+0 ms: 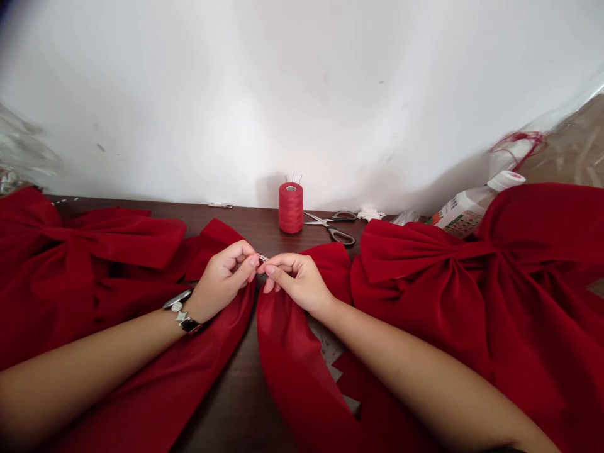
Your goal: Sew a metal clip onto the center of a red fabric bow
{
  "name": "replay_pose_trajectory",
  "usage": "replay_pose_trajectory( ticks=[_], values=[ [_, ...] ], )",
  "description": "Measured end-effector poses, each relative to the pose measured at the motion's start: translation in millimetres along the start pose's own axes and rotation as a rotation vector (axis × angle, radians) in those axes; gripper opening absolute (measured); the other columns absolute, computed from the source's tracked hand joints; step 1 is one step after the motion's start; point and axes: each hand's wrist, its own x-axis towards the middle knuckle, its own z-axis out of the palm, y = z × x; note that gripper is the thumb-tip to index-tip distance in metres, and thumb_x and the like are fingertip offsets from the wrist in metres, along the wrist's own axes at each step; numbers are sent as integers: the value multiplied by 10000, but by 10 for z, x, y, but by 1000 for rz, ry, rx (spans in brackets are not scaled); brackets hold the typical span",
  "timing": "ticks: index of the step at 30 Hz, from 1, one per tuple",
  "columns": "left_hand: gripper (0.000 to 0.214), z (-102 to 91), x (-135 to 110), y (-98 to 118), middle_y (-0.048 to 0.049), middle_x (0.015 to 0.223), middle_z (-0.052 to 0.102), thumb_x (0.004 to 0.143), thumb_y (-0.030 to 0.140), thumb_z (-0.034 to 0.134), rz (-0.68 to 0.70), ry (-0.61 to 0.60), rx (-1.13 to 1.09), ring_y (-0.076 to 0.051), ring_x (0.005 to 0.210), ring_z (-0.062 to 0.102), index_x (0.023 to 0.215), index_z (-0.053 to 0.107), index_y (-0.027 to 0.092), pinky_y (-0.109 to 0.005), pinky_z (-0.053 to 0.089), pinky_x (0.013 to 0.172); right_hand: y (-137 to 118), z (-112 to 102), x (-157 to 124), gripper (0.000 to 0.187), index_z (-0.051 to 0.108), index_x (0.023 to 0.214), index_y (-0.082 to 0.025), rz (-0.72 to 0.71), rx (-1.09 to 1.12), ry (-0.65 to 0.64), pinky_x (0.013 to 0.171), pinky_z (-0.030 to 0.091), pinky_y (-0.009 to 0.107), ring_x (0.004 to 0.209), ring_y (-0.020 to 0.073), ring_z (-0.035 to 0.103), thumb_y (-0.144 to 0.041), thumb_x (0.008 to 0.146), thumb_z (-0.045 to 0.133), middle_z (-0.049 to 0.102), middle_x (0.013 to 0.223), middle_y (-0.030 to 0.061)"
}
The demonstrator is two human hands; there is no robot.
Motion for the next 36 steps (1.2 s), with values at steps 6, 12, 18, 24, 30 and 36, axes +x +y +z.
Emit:
replay_pose_trajectory(
  ticks=[6, 12, 18, 24, 30, 36],
  values=[
    [219, 6, 6, 20, 49, 584, 515, 915, 306, 493, -6, 1, 5, -72, 492, 431, 736, 483, 179, -193, 335, 472, -6, 0, 2, 329, 718, 852, -120, 16, -19, 9, 527, 458, 168, 518, 71, 588, -443, 801, 693, 659, 594, 19],
    [229, 10, 3, 16, 38, 599, 536, 910, 328, 500, -20, 7, 18, -78, 502, 448, 736, 489, 180, -194, 349, 479, -14, 2, 2, 342, 716, 842, -123, 22, -27, 9, 526, 459, 179, 518, 78, 587, -461, 796, 692, 655, 594, 20],
    [222, 9, 11, 17, 38, 600, 538, 904, 324, 503, -23, 0, 21, -82, 508, 457, 734, 492, 182, -195, 366, 495, -5, -5, -2, 330, 712, 840, -123, 8, -21, 1, 527, 458, 174, 518, 74, 585, -450, 804, 689, 654, 594, 19],
    [228, 10, 9, 12, 39, 597, 531, 911, 323, 505, -23, -4, 33, -85, 516, 461, 734, 496, 179, -198, 370, 505, -2, -3, 0, 354, 705, 837, -119, 12, -42, 5, 534, 459, 183, 522, 78, 580, -471, 805, 680, 650, 592, 20],
    [239, 8, 8, 25, 38, 585, 523, 914, 327, 512, -17, -7, 41, -83, 510, 451, 731, 515, 174, -198, 363, 499, -28, 0, 3, 377, 696, 795, -120, 26, -34, 11, 525, 451, 183, 503, 74, 566, -496, 785, 691, 646, 575, 17],
    [255, 4, 9, 29, 36, 571, 512, 911, 341, 514, -18, 3, 47, -85, 505, 439, 719, 522, 173, -198, 355, 488, -41, 5, 10, 389, 693, 781, -124, 44, -32, 3, 528, 452, 185, 497, 71, 558, -513, 771, 696, 644, 565, 12]
  ],
)
